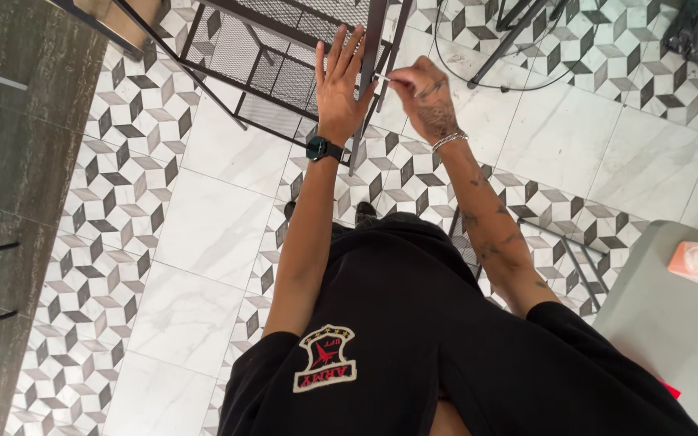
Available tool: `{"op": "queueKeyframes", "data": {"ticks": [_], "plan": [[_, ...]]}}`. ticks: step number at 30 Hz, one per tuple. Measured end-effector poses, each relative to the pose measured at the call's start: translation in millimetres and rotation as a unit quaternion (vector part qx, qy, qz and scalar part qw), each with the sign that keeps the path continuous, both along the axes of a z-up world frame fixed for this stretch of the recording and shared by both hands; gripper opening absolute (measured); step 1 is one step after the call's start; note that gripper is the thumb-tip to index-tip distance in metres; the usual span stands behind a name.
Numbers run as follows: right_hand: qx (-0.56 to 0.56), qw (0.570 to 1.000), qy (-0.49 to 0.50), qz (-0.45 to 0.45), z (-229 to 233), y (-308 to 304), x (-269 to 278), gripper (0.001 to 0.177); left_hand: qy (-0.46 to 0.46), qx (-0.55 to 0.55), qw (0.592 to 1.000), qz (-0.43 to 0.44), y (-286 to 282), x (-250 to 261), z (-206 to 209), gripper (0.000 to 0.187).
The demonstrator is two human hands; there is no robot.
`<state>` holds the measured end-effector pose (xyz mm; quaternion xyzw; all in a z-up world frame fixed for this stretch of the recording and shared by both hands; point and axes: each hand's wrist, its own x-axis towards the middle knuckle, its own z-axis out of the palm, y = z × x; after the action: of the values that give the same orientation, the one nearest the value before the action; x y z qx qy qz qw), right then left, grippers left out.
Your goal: The person assembles a black metal mesh shelving unit. They attach a mesh shelf to the frame and secure it by tightening multiple screws with an Allen key. The person moves around the unit to access different fastening points.
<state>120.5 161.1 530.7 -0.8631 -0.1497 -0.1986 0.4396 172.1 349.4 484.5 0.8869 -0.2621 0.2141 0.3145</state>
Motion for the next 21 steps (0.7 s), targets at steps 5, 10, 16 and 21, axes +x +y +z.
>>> {"op": "queueKeyframes", "data": {"ticks": [5, 10, 16, 21], "plan": [[-0.030, 1.000, 0.007, -0.003, -6.3, 1.5, 5.5, 0.013, 0.018, -0.012, 1.000, 0.006, -2.0, -2.8, 5.5, 0.079], [0.221, 0.942, 0.252, -0.016, -26.4, -3.6, 12.8, 0.010, 0.032, -0.022, 0.999, 0.008, -3.1, -5.6, 8.6, 0.080], [0.234, 0.925, 0.278, 0.112, -10.1, -22.7, 9.7, 0.031, 0.029, -0.022, 0.999, 0.005, -0.1, -2.0, 9.7, 0.080], [0.311, 0.888, 0.315, 0.123, -21.9, -29.2, 9.1, 0.033, 0.026, -0.013, 1.000, 0.010, -0.7, -0.8, 5.6, 0.080]]}}
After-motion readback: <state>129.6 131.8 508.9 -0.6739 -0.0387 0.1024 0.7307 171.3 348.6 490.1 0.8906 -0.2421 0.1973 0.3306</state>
